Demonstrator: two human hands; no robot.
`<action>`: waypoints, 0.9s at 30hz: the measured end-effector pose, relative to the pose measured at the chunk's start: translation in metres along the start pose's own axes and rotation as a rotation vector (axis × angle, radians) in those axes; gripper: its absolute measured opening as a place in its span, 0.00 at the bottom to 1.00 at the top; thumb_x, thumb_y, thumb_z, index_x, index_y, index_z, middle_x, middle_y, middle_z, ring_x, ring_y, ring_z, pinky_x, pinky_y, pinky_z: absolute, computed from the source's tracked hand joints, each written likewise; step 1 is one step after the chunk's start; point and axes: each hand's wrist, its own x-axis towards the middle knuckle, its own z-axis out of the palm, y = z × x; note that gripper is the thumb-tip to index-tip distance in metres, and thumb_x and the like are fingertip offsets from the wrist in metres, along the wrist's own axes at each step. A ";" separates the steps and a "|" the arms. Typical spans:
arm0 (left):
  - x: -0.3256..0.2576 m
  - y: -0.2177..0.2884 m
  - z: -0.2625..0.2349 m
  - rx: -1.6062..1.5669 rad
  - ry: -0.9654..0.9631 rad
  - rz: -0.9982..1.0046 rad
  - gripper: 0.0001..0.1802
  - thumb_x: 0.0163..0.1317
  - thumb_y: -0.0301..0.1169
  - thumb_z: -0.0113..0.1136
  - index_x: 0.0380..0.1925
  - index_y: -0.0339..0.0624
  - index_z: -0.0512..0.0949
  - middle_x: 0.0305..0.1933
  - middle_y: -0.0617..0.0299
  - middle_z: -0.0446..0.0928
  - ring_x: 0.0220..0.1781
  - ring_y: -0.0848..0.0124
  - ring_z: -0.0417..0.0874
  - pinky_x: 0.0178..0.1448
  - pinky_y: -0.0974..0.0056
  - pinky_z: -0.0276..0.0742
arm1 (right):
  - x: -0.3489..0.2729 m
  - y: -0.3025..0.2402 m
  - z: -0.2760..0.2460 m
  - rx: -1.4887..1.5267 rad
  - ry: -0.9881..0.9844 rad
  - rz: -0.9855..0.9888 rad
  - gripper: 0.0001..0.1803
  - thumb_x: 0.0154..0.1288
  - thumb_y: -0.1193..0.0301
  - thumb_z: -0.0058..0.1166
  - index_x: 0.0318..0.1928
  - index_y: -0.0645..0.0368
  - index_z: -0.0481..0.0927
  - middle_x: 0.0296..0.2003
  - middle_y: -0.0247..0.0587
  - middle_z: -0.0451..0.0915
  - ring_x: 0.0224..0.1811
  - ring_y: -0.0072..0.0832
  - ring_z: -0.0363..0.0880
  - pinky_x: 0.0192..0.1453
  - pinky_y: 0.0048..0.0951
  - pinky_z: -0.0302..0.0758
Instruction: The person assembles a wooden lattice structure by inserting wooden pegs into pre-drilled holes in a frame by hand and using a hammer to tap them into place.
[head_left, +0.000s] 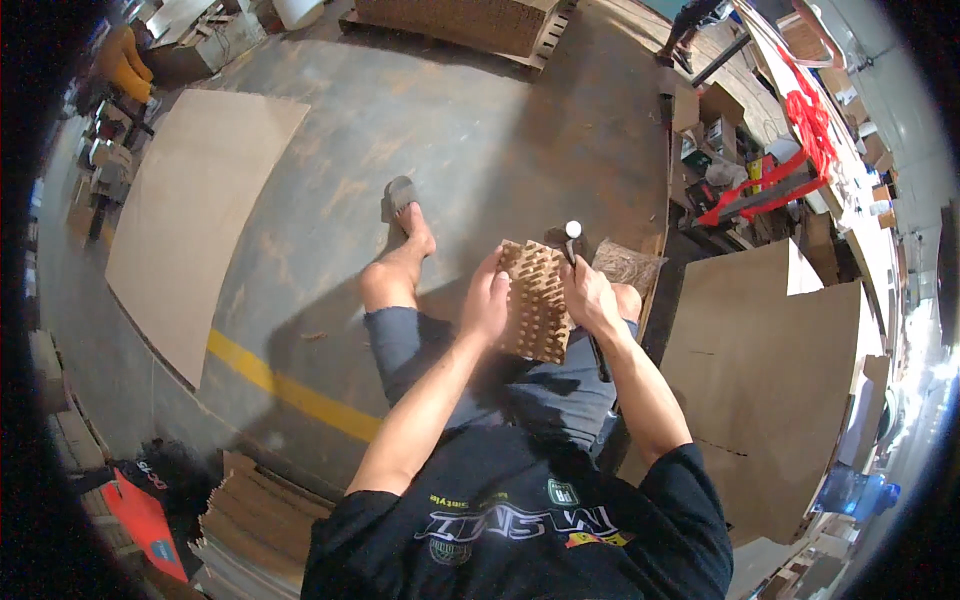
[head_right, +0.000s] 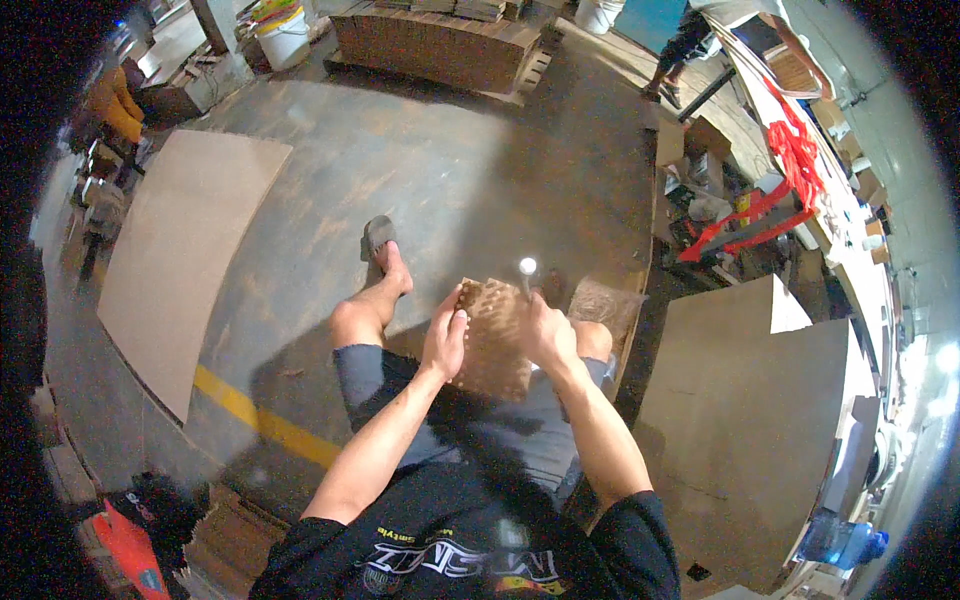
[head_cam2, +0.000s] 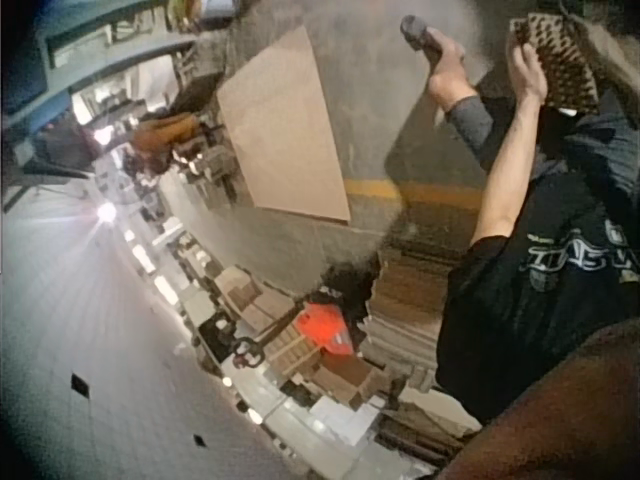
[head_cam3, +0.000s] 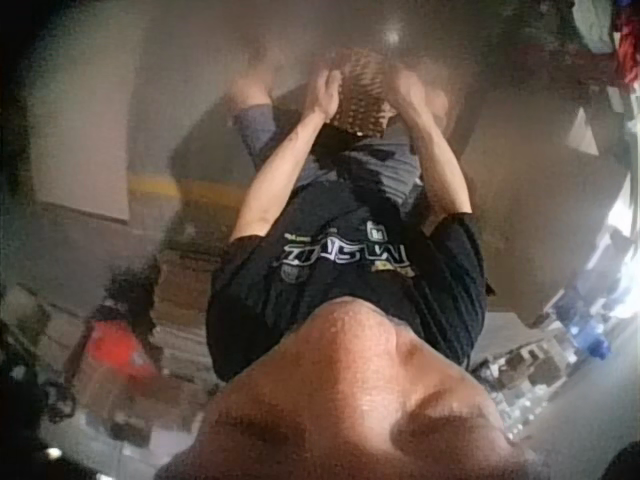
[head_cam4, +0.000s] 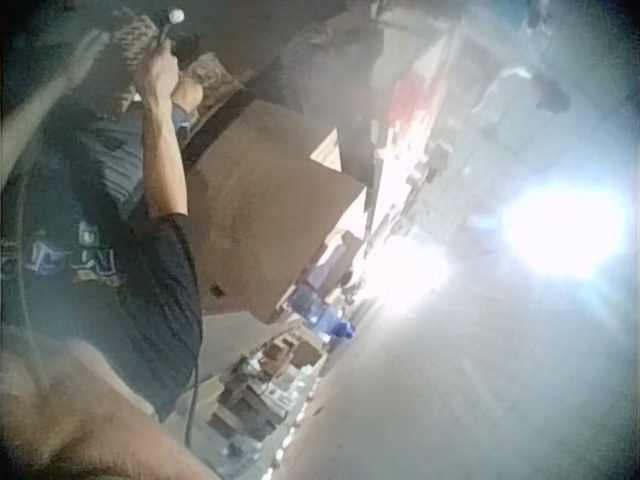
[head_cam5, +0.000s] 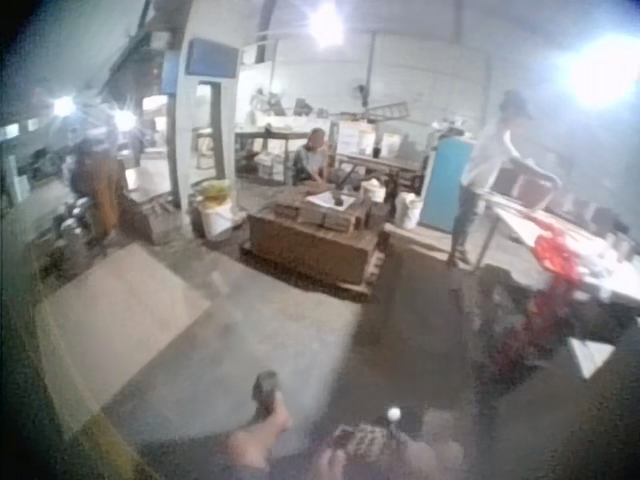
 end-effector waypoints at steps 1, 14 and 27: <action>-0.001 0.002 0.000 -0.001 0.001 -0.001 0.27 0.73 0.33 0.44 0.71 0.40 0.64 0.71 0.47 0.67 0.73 0.56 0.68 0.75 0.58 0.63 | 0.001 0.002 0.002 0.027 0.026 0.031 0.22 0.75 0.54 0.42 0.51 0.59 0.77 0.39 0.68 0.82 0.45 0.64 0.80 0.52 0.59 0.74; -0.001 0.000 -0.003 0.186 0.053 0.111 0.27 0.75 0.35 0.43 0.72 0.44 0.64 0.72 0.47 0.67 0.74 0.53 0.66 0.76 0.56 0.61 | 0.012 -0.011 -0.012 0.020 -0.038 -0.057 0.20 0.75 0.57 0.41 0.51 0.60 0.74 0.40 0.70 0.81 0.43 0.68 0.78 0.48 0.62 0.74; 0.003 -0.011 -0.005 0.116 0.012 0.220 0.30 0.78 0.43 0.44 0.73 0.40 0.60 0.72 0.45 0.66 0.75 0.54 0.64 0.77 0.56 0.59 | -0.043 0.001 0.001 0.183 -0.022 -0.031 0.20 0.76 0.58 0.44 0.50 0.63 0.77 0.41 0.68 0.82 0.48 0.60 0.80 0.51 0.54 0.74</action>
